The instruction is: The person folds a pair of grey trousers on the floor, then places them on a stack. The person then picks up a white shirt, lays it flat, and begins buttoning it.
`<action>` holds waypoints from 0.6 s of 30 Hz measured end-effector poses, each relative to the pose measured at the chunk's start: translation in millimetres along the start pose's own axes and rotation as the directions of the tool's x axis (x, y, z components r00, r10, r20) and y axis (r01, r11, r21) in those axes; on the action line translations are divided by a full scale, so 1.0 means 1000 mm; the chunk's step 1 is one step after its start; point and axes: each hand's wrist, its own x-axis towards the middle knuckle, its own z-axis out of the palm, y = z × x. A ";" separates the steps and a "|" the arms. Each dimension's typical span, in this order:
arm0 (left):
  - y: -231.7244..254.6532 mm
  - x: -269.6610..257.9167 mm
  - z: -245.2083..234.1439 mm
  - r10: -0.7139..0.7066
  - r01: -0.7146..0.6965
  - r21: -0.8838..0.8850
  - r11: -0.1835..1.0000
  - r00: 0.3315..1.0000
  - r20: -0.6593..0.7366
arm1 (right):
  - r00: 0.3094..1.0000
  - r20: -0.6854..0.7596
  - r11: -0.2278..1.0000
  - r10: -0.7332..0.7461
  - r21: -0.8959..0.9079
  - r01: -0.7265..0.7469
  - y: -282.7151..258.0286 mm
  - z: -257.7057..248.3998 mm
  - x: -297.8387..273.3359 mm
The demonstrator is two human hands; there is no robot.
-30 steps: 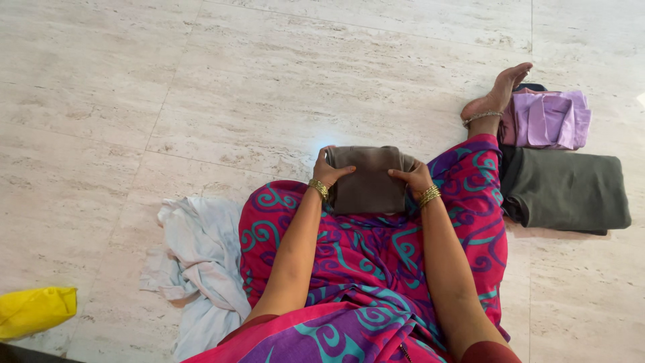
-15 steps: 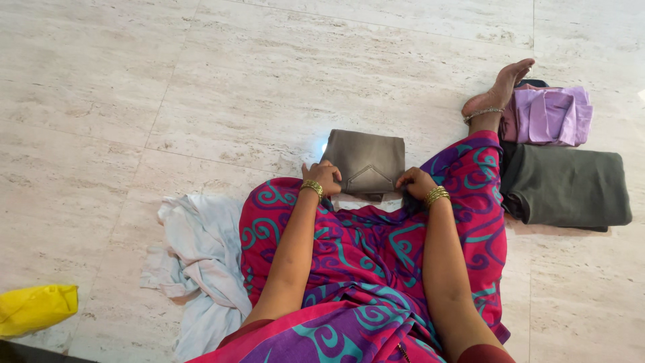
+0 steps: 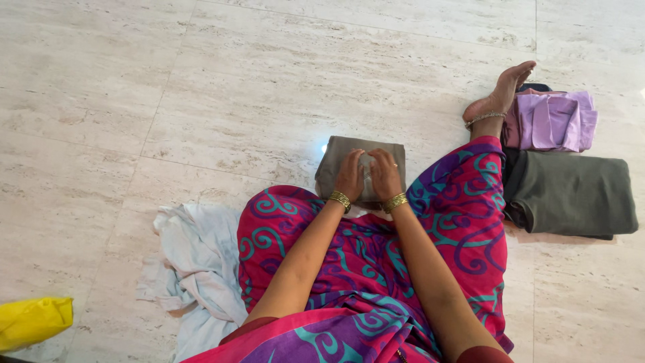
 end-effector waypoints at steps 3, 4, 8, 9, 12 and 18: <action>-0.006 -0.004 0.016 -0.065 -0.049 0.497 0.866 0.976 0.209 | 0.974 0.227 0.885 -0.005 -0.451 0.110 -0.001 0.030 -0.009; -0.006 -0.006 0.016 -0.125 -0.036 0.533 0.845 0.957 0.263 | 0.965 0.250 0.873 0.081 -0.485 0.052 0.003 0.033 -0.009; 0.006 -0.004 0.007 -0.197 0.041 0.513 0.858 0.947 0.254 | 0.932 0.256 0.832 0.255 -0.550 -0.077 0.011 0.033 0.001; 0.010 -0.006 0.004 -0.226 0.051 0.513 0.857 0.932 0.285 | 0.934 0.244 0.831 0.261 -0.549 -0.089 0.011 0.032 0.001; 0.018 -0.002 -0.004 -0.252 0.061 0.511 0.858 0.915 0.314 | 0.923 0.229 0.822 0.309 -0.553 -0.138 0.006 0.029 0.004; 0.018 -0.003 -0.005 -0.212 0.031 0.538 0.843 0.937 0.278 | 0.915 0.182 0.791 0.359 -0.580 -0.195 0.001 0.027 0.002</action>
